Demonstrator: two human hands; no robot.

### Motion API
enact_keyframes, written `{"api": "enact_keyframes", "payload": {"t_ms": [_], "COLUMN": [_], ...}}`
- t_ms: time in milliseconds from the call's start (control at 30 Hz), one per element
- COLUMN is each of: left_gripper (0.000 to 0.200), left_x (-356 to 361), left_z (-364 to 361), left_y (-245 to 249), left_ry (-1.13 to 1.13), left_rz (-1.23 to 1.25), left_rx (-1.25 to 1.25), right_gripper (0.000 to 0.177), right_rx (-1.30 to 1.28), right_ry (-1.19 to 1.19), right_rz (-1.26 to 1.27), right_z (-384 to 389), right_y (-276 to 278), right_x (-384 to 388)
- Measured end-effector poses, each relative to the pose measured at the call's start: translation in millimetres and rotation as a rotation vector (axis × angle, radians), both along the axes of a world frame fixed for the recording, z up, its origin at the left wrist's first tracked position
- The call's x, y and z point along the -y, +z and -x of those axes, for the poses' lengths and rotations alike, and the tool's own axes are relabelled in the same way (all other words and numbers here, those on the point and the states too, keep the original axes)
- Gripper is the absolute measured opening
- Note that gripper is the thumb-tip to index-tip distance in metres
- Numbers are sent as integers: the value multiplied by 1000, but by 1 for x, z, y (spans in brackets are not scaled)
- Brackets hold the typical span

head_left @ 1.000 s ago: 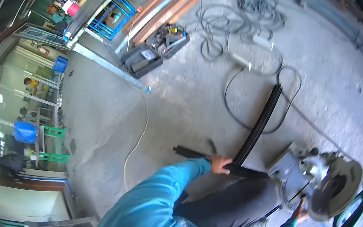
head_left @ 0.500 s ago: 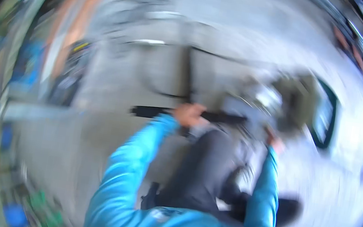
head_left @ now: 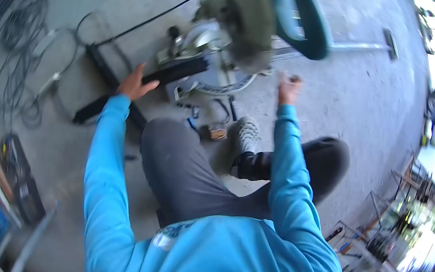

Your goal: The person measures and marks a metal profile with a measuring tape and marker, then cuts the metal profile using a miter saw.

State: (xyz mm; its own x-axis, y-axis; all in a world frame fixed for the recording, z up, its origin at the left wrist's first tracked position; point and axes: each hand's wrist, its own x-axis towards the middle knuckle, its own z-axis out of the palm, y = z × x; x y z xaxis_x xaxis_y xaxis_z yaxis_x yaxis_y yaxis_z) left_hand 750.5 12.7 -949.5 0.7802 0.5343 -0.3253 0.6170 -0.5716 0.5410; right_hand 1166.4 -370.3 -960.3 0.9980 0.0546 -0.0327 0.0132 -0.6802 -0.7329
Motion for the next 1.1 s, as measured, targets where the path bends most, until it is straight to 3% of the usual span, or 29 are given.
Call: {"api": "enact_keyframes", "payload": {"t_ms": [33, 67, 200, 367, 500, 600, 700, 767, 800, 900, 967, 1100], "left_gripper": [108, 109, 112, 110, 109, 111, 112, 111, 111, 109, 107, 102], "left_x": [-3, -1, 0, 4, -3, -2, 11, 9, 7, 5, 5, 2], "left_z": [-5, -9, -41, -66, -72, -77, -84, -83, -81, -84, -79, -77], "left_y": [-2, -5, -18, -17, -17, -15, 19, 4, -2, 14, 2, -18], "left_ry": [62, 68, 39, 4, -41, -7, 21, 7, 5, 19, 22, 41], "left_rz": [115, 84, 62, 116, 230, 209, 109, 130, 139, 234, 239, 256], "left_rx": [-38, -11, -54, -48, -112, -153, -246, -209, -191, -233, -148, -83], "right_gripper": [65, 64, 59, 57, 47, 67, 83, 87, 81, 75, 63, 69], "right_rx": [52, -101, -268, -48, 424, 606, 543, 166, 63, -168, -249, -299], "right_ry": [-65, -118, -72, -49, 282, 755, 734, 714, 639, 768, 650, 607], "right_rz": [-185, -408, -382, -607, -587, -201, 62, 244, 184, -21, -35, -141], "right_z": [-9, 16, 39, 46, 41, 2, -46, -19, 6, 17, 41, 62], "right_y": [20, 90, 147, 205, 325, 380, 366, 364, 374, 361, 357, 313], "right_x": [11, -4, -19, -38, -85, -119, -181, -187, -190, -172, -156, -114]}}
